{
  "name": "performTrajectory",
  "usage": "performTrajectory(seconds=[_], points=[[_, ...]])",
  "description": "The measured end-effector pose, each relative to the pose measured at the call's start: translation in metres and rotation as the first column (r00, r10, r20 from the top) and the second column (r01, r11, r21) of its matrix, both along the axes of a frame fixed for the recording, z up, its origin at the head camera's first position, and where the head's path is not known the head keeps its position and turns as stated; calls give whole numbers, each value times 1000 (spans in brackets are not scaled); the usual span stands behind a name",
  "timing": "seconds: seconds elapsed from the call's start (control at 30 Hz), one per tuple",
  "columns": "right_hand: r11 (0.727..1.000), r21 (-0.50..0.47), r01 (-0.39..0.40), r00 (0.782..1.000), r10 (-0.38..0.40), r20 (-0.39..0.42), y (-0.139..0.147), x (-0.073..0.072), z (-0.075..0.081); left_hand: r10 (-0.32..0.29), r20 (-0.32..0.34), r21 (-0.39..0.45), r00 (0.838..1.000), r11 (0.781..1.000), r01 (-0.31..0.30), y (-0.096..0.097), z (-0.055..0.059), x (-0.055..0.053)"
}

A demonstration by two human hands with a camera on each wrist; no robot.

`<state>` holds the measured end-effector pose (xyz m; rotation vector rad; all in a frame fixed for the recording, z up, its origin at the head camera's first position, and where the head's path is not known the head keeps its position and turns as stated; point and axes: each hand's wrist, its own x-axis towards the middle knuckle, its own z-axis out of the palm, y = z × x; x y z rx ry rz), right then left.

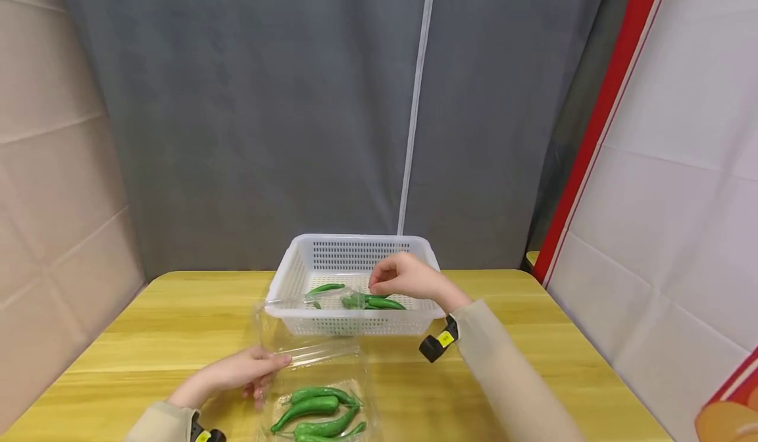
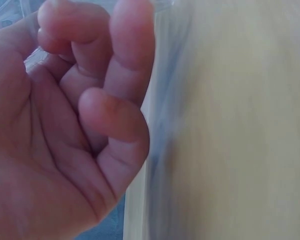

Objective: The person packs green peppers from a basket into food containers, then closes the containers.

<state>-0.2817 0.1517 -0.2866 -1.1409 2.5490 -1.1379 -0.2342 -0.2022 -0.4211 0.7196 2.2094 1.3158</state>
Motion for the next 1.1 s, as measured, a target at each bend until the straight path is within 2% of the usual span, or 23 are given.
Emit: performTrajectory(seconds=[0.2,0.4,0.67,0.77,0.93,1.1], points=[[997,72,38,999,-39,19,-7,-30,1,1,-9,1,1000,1000,-1,1,0,3],[988,142,58,998,-61,17,-15,-57,-7,-19,-11,34,1000,999,19,2,0,3],[980,182,81,994,-93,59,-26,-87,-16,-4,-16,31,1000,999,4,3,0,4],[966,235,104,992,-118,48,-28,-95,-18,-4,-23,34,1000,999,4,5,0,4],[924,342,169,981,-190,28,-27,-104,-24,-6,-22,38,1000,999,7,8,0,5],[897,416,153,978,-198,67,-26,-109,-29,-8,-18,32,1000,999,9,12,0,7]])
